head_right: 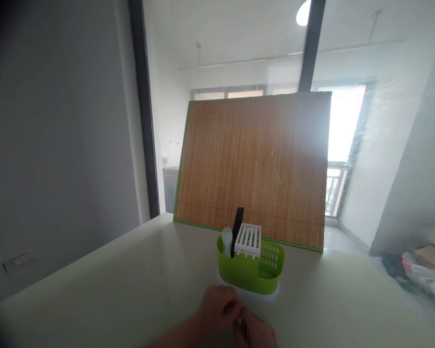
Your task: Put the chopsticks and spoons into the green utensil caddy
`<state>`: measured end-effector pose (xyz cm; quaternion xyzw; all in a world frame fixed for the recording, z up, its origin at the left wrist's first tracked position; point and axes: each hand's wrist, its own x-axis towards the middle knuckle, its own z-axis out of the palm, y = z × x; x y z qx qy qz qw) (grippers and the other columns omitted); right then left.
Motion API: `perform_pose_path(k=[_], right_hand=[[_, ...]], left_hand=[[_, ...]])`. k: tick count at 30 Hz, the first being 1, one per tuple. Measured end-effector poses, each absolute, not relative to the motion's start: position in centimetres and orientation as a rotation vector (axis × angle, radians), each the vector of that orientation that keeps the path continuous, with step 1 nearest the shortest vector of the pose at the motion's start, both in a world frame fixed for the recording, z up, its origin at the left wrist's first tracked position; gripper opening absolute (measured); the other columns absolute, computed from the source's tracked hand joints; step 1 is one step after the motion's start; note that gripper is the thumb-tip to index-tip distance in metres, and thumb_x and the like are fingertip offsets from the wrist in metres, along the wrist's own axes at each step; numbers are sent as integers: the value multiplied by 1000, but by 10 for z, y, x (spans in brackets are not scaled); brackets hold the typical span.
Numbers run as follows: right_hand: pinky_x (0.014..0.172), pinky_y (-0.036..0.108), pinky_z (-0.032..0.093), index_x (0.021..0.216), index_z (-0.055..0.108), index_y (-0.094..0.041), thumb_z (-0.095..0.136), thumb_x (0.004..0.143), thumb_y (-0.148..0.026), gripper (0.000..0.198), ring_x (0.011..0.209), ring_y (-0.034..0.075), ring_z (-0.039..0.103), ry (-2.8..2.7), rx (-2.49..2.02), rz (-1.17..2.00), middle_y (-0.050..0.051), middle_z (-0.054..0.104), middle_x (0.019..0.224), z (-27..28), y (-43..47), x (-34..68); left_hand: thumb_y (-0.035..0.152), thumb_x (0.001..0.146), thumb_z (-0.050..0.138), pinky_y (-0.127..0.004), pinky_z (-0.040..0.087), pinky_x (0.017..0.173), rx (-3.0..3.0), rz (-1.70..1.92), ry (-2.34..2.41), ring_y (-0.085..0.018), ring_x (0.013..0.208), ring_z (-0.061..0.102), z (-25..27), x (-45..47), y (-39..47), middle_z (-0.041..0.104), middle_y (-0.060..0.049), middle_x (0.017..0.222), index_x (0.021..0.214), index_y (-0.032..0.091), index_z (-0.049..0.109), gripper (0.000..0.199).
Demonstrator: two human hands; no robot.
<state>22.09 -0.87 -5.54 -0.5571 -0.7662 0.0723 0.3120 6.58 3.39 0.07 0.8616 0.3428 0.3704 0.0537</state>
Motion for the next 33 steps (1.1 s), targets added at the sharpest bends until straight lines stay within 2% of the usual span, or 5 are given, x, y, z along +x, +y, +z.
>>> perform_pose_path(k=[3, 6, 17, 25, 33], right_hand=[[50, 21, 36, 76, 62, -25, 45, 76, -24, 18, 59, 17, 63, -2156, -1530, 186, 0, 68, 69, -55, -9, 224], [51, 21, 35, 79, 63, -26, 44, 77, -21, 20, 62, 17, 63, -2171, -1575, 204, 0, 69, 70, -53, -10, 224], [48, 21, 30, 74, 62, -24, 45, 76, -19, 18, 57, 16, 62, -2181, -1558, 182, -1, 68, 66, -56, -9, 225], [52, 22, 32, 78, 62, -24, 46, 76, -17, 19, 64, 17, 63, -2189, -1631, 231, -1, 69, 71, -57, -7, 225], [50, 22, 32, 78, 62, -24, 45, 76, -19, 18, 61, 16, 63, -2208, -1620, 208, 0, 69, 70, -56, -7, 225]], left_hand=[[24, 82, 46, -20, 26, 46, 2554, 900, 1130, -9, 46, 45, -26, 71, 23, 54, 3, 52, 60, 18, 58, 26], [25, 84, 44, -21, 25, 47, 2491, 802, 1216, -10, 48, 47, -32, 73, 25, 56, 2, 53, 62, 18, 62, 30], [26, 86, 44, -22, 26, 49, 2492, 771, 1218, -10, 51, 49, -33, 74, 29, 61, 1, 58, 65, 18, 64, 30], [31, 90, 38, -21, 26, 52, 2499, 667, 1230, -10, 55, 51, -36, 73, 32, 64, 0, 65, 70, 17, 65, 37], [33, 91, 36, -22, 26, 53, 2506, 629, 1236, -11, 58, 53, -33, 72, 31, 65, -1, 67, 72, 18, 65, 38]])
